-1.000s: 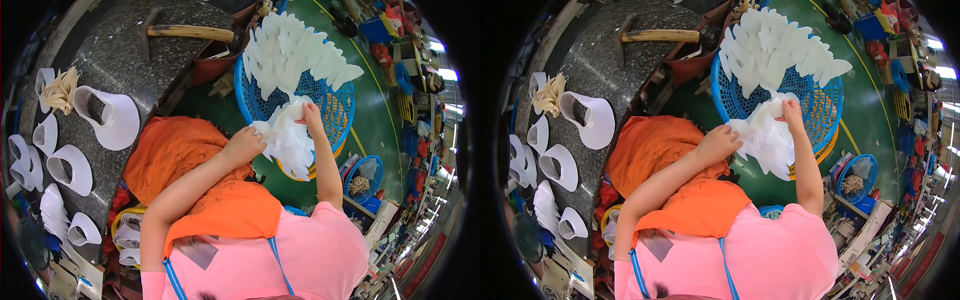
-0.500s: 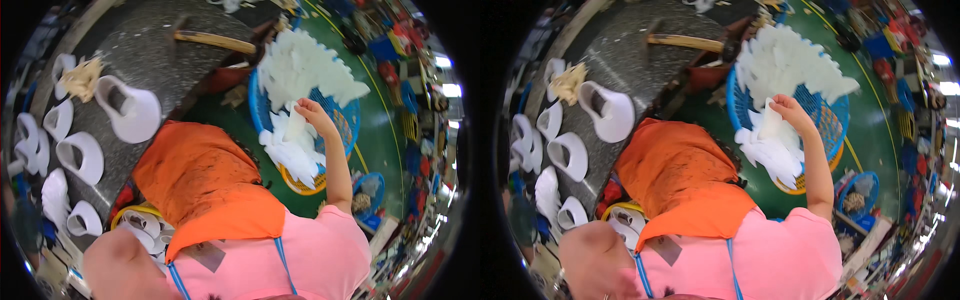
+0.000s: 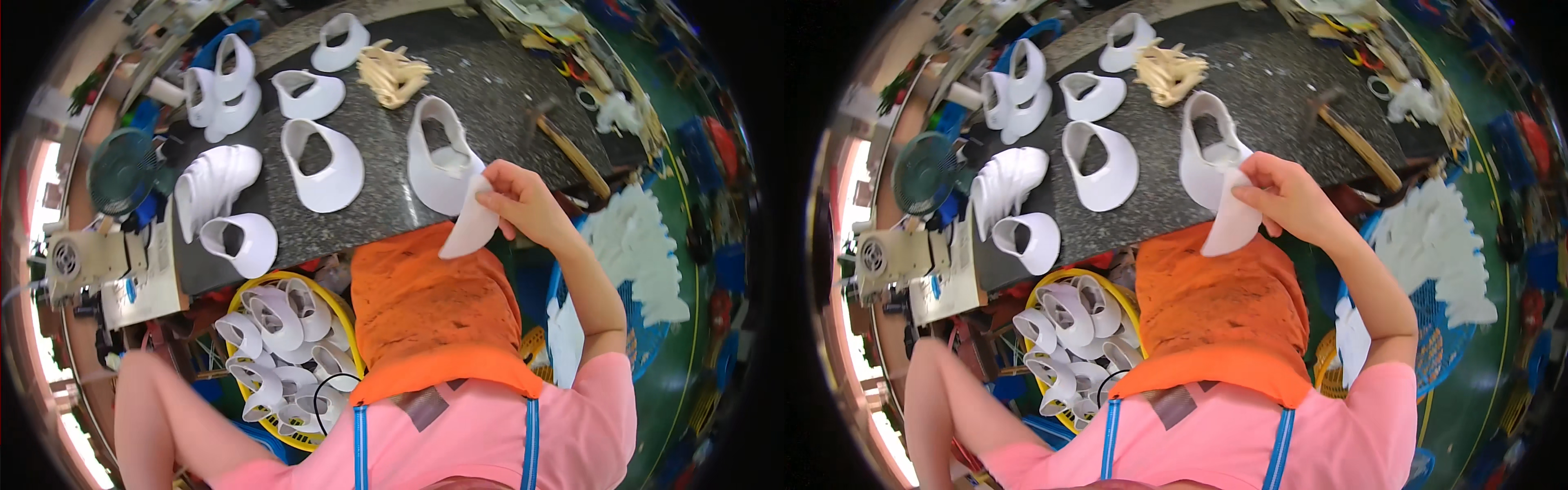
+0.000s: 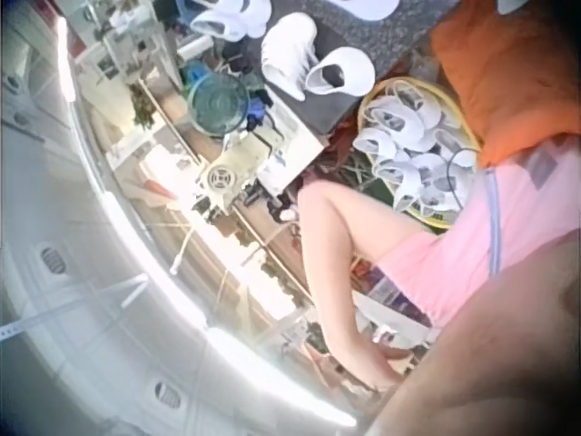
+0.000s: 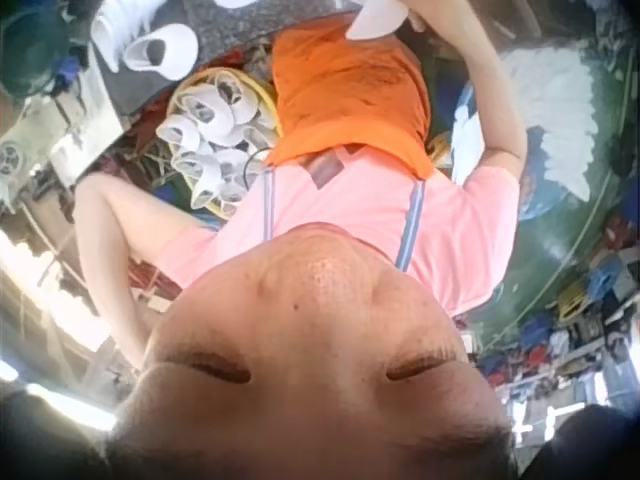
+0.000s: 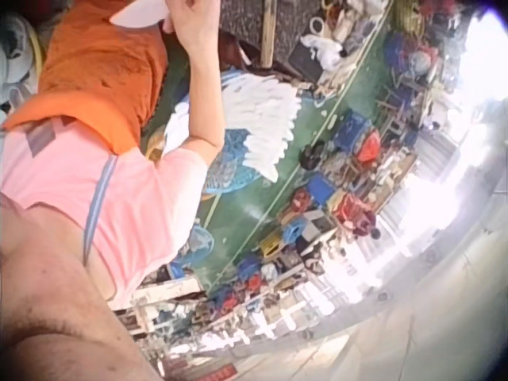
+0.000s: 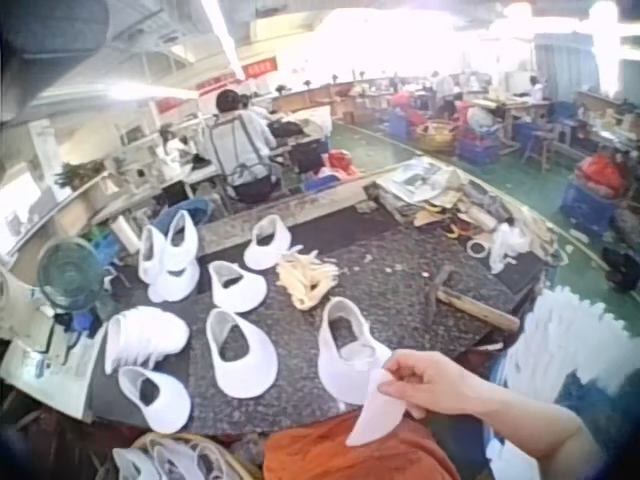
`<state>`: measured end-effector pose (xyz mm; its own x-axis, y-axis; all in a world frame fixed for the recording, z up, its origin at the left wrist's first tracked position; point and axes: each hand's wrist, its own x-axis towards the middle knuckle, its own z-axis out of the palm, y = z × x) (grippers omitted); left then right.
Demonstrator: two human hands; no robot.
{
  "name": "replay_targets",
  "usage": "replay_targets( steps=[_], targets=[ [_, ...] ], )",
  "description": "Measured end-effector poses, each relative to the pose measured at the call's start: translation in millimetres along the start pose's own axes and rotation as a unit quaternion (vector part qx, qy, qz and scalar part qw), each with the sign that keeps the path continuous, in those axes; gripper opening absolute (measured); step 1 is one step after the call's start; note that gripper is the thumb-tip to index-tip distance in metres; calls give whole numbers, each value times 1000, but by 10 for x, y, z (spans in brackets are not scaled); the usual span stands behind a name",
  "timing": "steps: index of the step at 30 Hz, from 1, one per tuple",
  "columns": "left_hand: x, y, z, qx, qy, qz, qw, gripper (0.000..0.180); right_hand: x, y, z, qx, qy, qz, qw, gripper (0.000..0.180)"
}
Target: The person glues a foam strip inside the heel area of a white shoe upper, then uses a hammer to tap the edges down. They repeat this process for several shoe uppers, retrieving components from a basket and stacking the finished pieces on a workbench.
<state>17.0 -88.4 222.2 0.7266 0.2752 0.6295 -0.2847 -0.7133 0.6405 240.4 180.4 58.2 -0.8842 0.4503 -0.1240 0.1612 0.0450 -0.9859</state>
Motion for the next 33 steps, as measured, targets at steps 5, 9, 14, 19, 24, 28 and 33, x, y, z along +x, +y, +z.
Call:
replay_targets(
  steps=[5, 9, 14, 19, 24, 28, 33],
  targets=[
    [-412, -616, -159, 31, 235, -102, 966, 39, -76, 134, 38, 139, 37, 3, 990, 12],
    [-448, -1771, 279, 218, 311, -419, 825, 43, -344, 291, 222, 189, 22, -22, 982, 12],
    [-610, -2155, 184, 105, 399, -534, 738, 27, -140, 598, 232, -10, 172, -69, 983, 8],
    [-794, -2560, -17, -3, 528, -488, 695, 15, 153, 505, 111, -121, 215, -64, 967, 14],
    [-955, -2405, -74, 65, 391, -541, 742, 10, 1, 607, 78, -343, 122, -238, 900, 11],
    [-890, -2287, -97, 101, 286, -546, 781, 9, -96, 537, 116, -408, 62, -236, 880, 8],
    [-993, -2324, -10, 176, 209, -503, 820, 14, -141, 581, 291, -479, 82, -280, 828, 11]
  ],
)
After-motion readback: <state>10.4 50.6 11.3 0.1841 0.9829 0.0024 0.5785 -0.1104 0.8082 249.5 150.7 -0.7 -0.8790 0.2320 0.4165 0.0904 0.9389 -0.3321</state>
